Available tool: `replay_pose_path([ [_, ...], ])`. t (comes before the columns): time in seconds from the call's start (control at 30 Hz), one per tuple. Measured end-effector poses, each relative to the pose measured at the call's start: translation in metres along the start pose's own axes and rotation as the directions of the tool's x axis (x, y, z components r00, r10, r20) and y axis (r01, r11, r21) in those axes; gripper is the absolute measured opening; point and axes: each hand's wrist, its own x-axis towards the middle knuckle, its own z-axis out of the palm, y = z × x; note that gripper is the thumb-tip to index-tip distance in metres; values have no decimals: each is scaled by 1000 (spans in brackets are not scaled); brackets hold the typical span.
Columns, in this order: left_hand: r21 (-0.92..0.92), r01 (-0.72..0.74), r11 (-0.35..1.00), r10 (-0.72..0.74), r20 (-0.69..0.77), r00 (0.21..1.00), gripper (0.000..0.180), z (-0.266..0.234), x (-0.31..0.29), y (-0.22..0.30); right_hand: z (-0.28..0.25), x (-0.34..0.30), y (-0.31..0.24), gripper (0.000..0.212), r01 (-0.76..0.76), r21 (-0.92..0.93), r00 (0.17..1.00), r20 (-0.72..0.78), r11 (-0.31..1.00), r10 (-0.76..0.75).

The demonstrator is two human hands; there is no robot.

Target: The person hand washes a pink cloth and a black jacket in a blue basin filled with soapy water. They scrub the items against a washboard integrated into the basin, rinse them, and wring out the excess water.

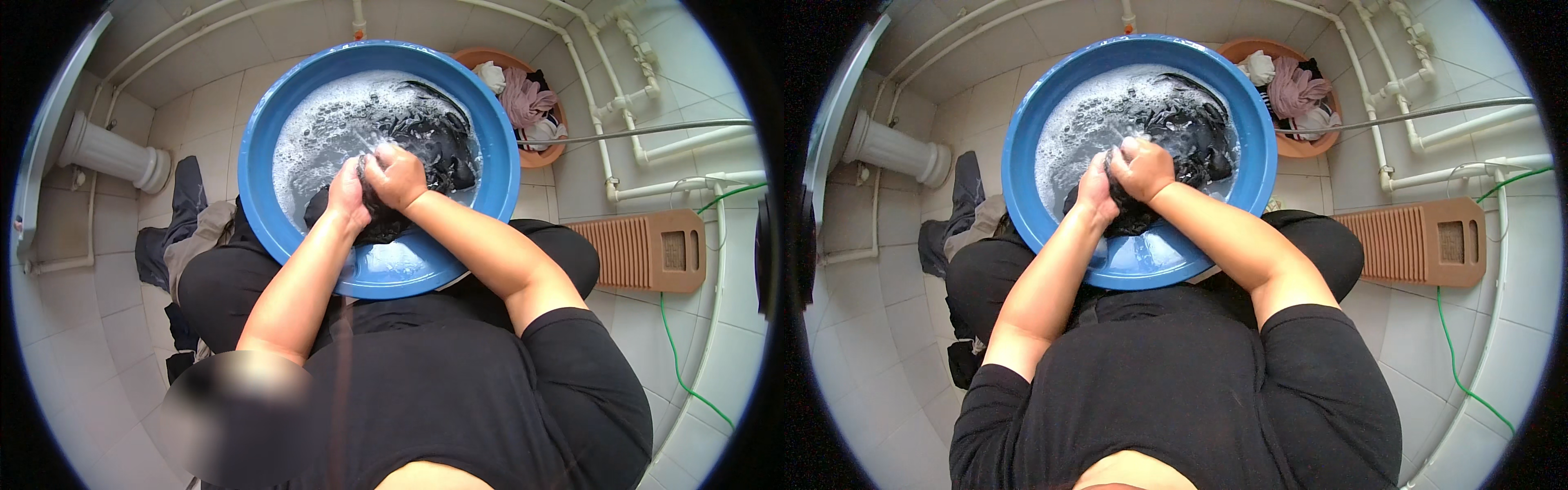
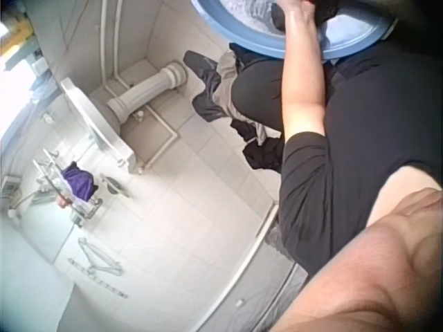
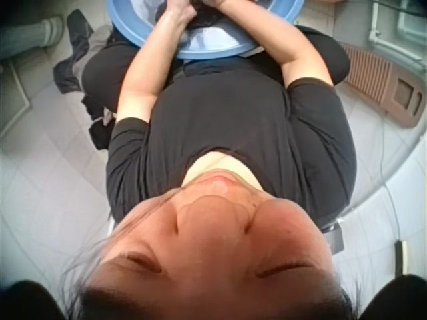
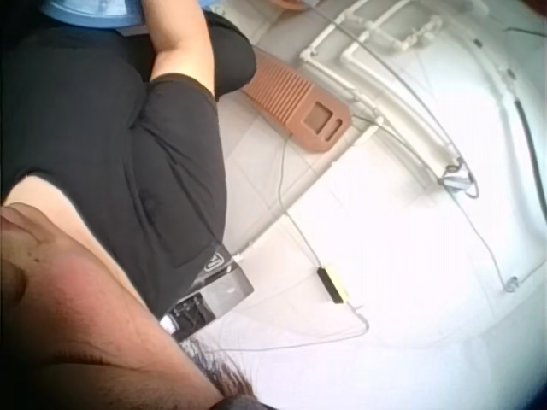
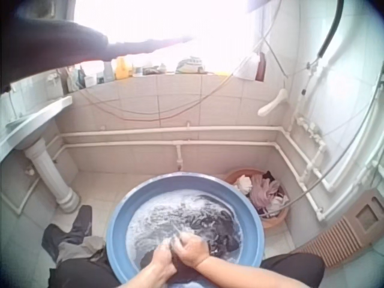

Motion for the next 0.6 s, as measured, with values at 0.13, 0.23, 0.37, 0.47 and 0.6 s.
replay_pose_path([
  [0.13, 125, -68, 990, 56, 98, 994, 29, -35, 18, 0, -13, -20, -52, 19, 151, 195, 957, 218, 969, -193],
  [0.23, 137, 52, 989, -55, 14, 998, 30, -33, 21, 7, -4, -15, -35, 19, 129, 259, 973, 155, 957, -173],
  [0.37, -88, 184, 979, -179, 60, 982, 36, 15, -20, 32, 9, 26, 27, 28, -134, -29, 988, 79, 991, 136],
  [0.47, -166, -210, 963, 197, -90, 976, 28, 11, -8, 55, -7, 38, 63, 34, -278, -118, 960, -61, 953, 273],
  [0.6, 843, -444, 304, 909, -116, 401, 37, -33, 15, 44, -38, 22, 64, 43, -197, -227, 900, 345, 954, 268],
])
